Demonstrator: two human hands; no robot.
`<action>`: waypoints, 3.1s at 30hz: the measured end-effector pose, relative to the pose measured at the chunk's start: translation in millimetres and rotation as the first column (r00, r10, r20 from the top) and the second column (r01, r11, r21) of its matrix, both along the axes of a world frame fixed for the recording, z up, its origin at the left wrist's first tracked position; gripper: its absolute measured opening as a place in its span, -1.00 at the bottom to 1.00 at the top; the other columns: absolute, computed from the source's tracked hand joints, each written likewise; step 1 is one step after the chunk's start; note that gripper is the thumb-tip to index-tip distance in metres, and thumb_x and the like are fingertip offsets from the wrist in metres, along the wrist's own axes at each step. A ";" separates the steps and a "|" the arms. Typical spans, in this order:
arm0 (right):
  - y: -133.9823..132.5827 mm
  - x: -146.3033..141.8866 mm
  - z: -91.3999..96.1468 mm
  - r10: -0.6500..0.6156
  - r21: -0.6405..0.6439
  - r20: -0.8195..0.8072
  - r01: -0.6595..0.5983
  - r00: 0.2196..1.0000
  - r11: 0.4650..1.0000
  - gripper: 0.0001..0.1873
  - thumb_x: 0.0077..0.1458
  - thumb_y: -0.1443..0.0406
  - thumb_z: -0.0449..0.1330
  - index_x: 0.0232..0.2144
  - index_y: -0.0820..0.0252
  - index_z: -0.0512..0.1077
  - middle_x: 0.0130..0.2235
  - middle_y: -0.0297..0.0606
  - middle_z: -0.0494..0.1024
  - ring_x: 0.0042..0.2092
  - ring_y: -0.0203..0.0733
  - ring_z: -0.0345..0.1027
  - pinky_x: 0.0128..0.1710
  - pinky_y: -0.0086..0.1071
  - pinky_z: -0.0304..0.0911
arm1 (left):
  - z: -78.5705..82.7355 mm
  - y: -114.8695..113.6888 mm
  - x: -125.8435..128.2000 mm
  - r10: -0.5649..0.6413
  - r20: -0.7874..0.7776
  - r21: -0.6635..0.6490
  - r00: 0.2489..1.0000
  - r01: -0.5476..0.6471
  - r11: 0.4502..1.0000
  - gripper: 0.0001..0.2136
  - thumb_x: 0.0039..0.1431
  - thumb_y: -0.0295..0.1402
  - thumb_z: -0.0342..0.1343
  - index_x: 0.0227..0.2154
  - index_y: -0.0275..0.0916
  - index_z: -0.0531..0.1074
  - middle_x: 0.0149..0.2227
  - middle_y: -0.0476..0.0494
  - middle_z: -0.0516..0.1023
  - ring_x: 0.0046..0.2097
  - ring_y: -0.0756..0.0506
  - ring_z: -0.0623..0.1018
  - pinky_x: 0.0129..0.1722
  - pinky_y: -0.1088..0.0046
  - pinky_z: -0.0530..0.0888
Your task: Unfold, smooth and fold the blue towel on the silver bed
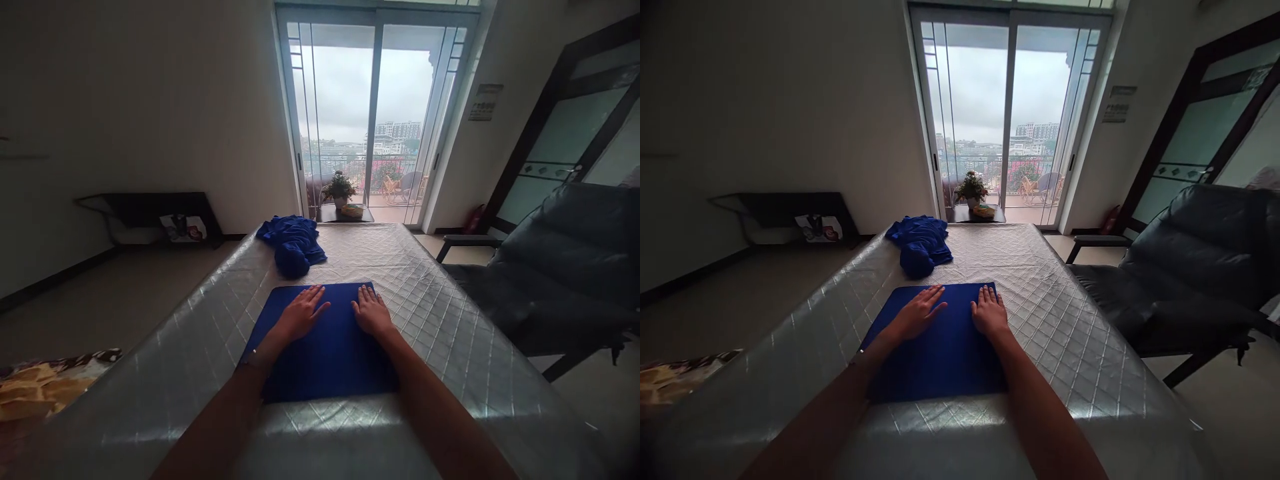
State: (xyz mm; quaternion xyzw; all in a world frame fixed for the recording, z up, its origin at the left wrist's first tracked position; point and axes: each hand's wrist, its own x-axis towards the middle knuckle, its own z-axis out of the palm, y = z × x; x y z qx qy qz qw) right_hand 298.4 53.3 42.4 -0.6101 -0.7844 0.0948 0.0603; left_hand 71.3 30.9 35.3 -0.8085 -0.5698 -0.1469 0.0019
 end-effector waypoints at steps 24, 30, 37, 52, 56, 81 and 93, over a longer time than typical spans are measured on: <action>2.1 -2.6 -10.8 -0.046 0.015 -0.027 0.046 0.999 0.999 -0.31 0.39 0.15 -0.27 0.43 0.41 -0.08 0.47 -0.11 -0.14 0.48 -0.09 -0.34 0.42 -0.12 -0.37 | -16.2 17.2 47.0 0.046 -0.019 -0.179 0.999 -0.049 0.983 -0.26 0.38 0.10 -0.49 0.40 -0.31 0.06 0.46 -0.29 -0.01 0.47 -0.20 -0.03 0.42 0.07 0.00; 1.7 -2.9 -8.4 -0.057 -0.001 -0.039 0.057 0.998 0.998 -0.31 0.39 0.14 -0.26 0.44 0.40 -0.09 0.47 -0.14 -0.14 0.48 -0.12 -0.33 0.42 -0.14 -0.38 | -20.5 0.2 -53.9 0.330 -0.082 -0.177 0.941 -0.339 0.924 -0.17 0.34 0.16 -0.52 0.41 -0.40 0.00 0.46 -0.34 -0.05 0.46 -0.23 -0.02 0.42 0.09 -0.02; 2.6 -3.2 -10.8 -0.067 0.016 -0.024 0.068 0.997 0.998 -0.32 0.39 0.16 -0.27 0.43 0.40 -0.07 0.47 -0.14 -0.15 0.47 -0.13 -0.31 0.41 -0.15 -0.37 | -26.4 -5.1 -76.2 0.398 -0.063 -0.108 0.915 -0.402 0.909 -0.13 0.32 0.20 -0.48 0.39 -0.44 0.05 0.44 -0.44 -0.01 0.45 -0.27 0.03 0.40 0.07 0.06; -35.4 8.1 -10.1 -0.008 0.041 0.002 0.008 1.000 0.999 -0.31 0.39 0.16 -0.25 0.42 0.48 -0.06 0.46 -0.04 -0.11 0.47 -0.08 -0.29 0.41 -0.15 -0.33 | -24.8 -4.6 -71.2 0.408 -0.067 -0.129 0.911 -0.413 0.902 -0.12 0.32 0.21 -0.46 0.40 -0.46 0.01 0.45 -0.40 -0.05 0.46 -0.26 0.00 0.41 0.10 0.04; -39.9 7.9 -15.0 -0.026 0.076 -0.007 0.026 1.000 0.997 -0.32 0.39 0.17 -0.24 0.42 0.46 -0.04 0.46 -0.04 -0.09 0.47 -0.10 -0.29 0.41 -0.17 -0.33 | -19.6 -7.2 -73.4 0.413 -0.095 -0.149 0.906 -0.423 0.894 -0.14 0.33 0.18 -0.49 0.41 -0.45 -0.03 0.46 -0.39 -0.07 0.47 -0.24 -0.01 0.41 0.06 0.01; -39.2 8.4 -16.6 -0.030 0.107 -0.026 0.033 0.999 0.994 -0.33 0.39 0.18 -0.23 0.41 0.43 0.00 0.45 -0.11 -0.05 0.46 -0.11 -0.23 0.41 -0.19 -0.31 | -23.2 -43.6 -19.8 0.271 -0.075 -0.160 0.960 -0.280 0.947 -0.19 0.35 0.10 -0.59 0.40 -0.40 0.02 0.46 -0.30 -0.02 0.46 -0.20 0.00 0.42 0.09 -0.02; -60.3 11.6 -2.7 -0.004 0.223 0.012 0.002 1.000 0.975 -0.37 0.39 0.23 -0.23 0.38 0.46 0.09 0.43 -0.04 0.02 0.46 -0.10 -0.21 0.42 -0.17 -0.36 | -34.9 -60.1 -73.2 0.389 -0.028 -0.091 0.921 -0.390 0.916 -0.08 0.30 0.20 -0.59 0.38 -0.48 0.05 0.44 -0.41 0.01 0.45 -0.27 0.06 0.40 0.07 0.06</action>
